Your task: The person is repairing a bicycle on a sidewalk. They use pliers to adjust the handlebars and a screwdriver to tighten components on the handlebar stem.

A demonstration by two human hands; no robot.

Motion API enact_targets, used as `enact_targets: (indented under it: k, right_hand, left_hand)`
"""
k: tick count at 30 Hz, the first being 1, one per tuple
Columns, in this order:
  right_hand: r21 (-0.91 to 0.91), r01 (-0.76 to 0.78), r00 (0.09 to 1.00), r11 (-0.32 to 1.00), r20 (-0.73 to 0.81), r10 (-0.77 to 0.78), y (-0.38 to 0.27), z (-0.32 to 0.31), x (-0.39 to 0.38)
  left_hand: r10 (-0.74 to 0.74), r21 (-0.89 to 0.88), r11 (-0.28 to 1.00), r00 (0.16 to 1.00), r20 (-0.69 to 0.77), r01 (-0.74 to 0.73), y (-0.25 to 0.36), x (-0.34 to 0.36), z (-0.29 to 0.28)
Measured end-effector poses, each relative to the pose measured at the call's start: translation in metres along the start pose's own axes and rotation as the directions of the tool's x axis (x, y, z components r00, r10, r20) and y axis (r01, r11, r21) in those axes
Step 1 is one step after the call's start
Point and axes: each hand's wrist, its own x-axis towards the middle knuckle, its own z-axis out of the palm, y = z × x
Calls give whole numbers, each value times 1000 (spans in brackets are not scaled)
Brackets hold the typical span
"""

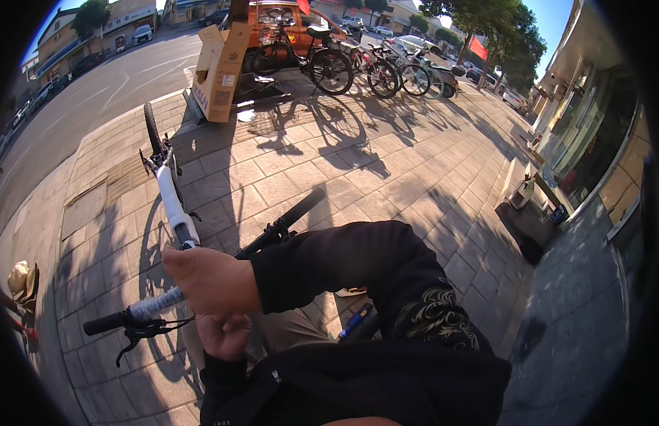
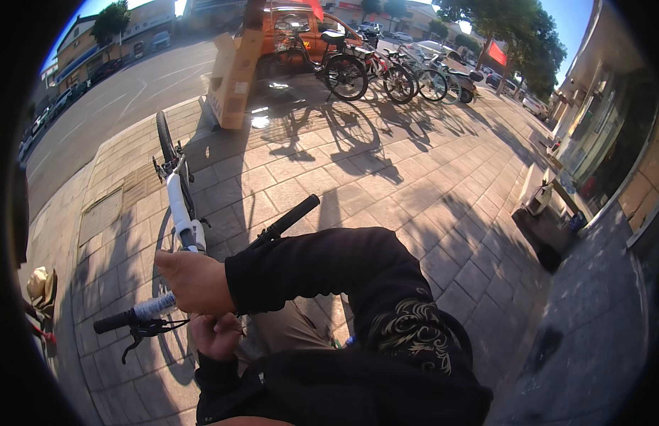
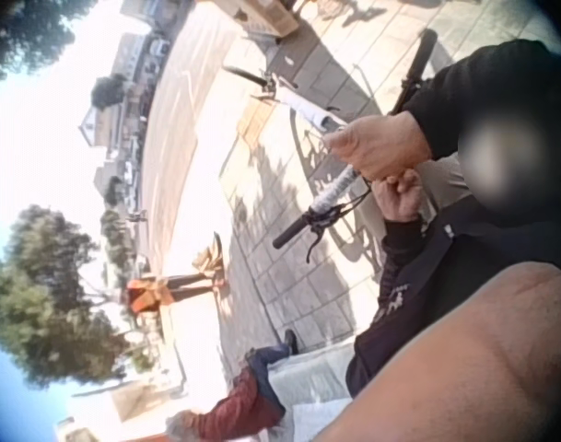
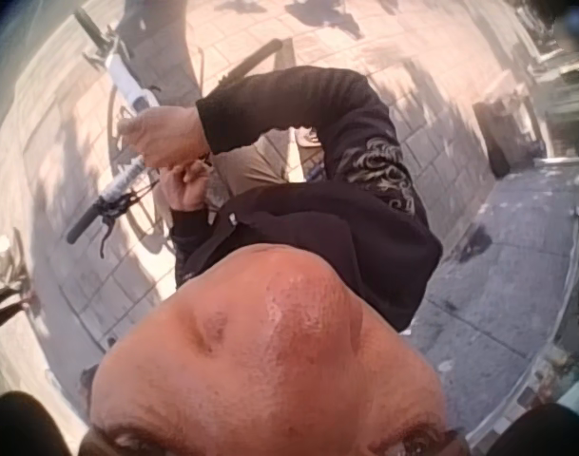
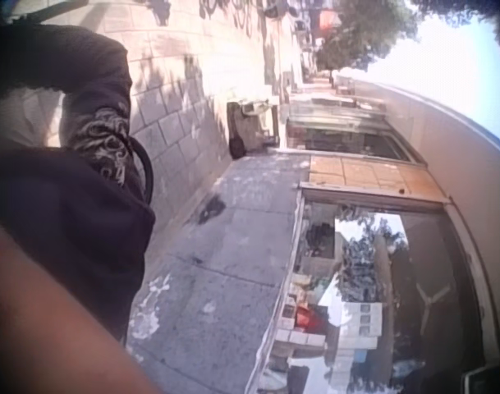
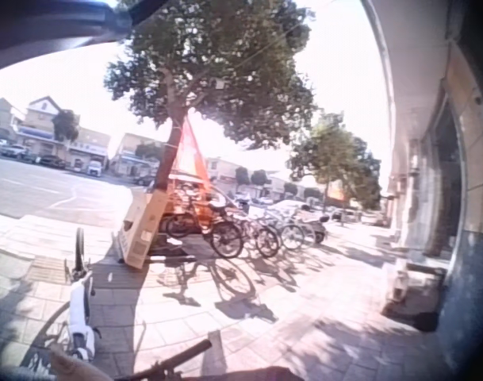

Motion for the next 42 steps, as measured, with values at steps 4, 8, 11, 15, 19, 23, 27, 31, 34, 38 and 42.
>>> enact_targets:
  k: [4,8,11,15,19,23,27,31,34,38,42]
  right_hand:
    - [10,50,994,999,92,-51,4,-25,10]
    - [131,12,996,991,87,-24,18,-24,18]
    - [214,-77,981,974,-160,113,16,6,-1]
    - [367,-160,970,916,-115,215,16,7,-38]
    - [304,-141,962,942,-185,203,14,8,-37]
    - [340,-121,959,933,-204,198,16,9,-28]
    - [343,-109,969,933,-174,177,17,7,-25]
    - [339,-107,982,935,-110,152,17,-3,-17]
    - [311,-80,993,947,-56,102,17,-15,-7]
    - [189,58,998,980,8,-61,14,-28,15]
    - [40,178,983,983,28,-179,9,-32,36]
  left_hand:
    - [97,57,994,993,-73,-93,-3,-2,-6]
    - [66,73,995,997,-31,-63,12,-6,6]
    - [76,85,995,970,-232,-58,10,-14,26]
    - [39,180,984,991,-131,-15,-11,-5,18]
    - [77,200,979,983,-165,-43,-13,-12,25]
    - [111,188,979,976,-190,-75,-11,-12,28]
    - [117,177,981,973,-200,-82,-11,-10,25]
    - [94,123,990,972,-215,-68,-10,-10,25]
    - [18,56,998,984,-176,-8,-14,-4,16]
    - [-26,-33,999,992,-121,22,-11,-7,14]
    - [-25,-131,991,998,-52,18,-8,-8,7]
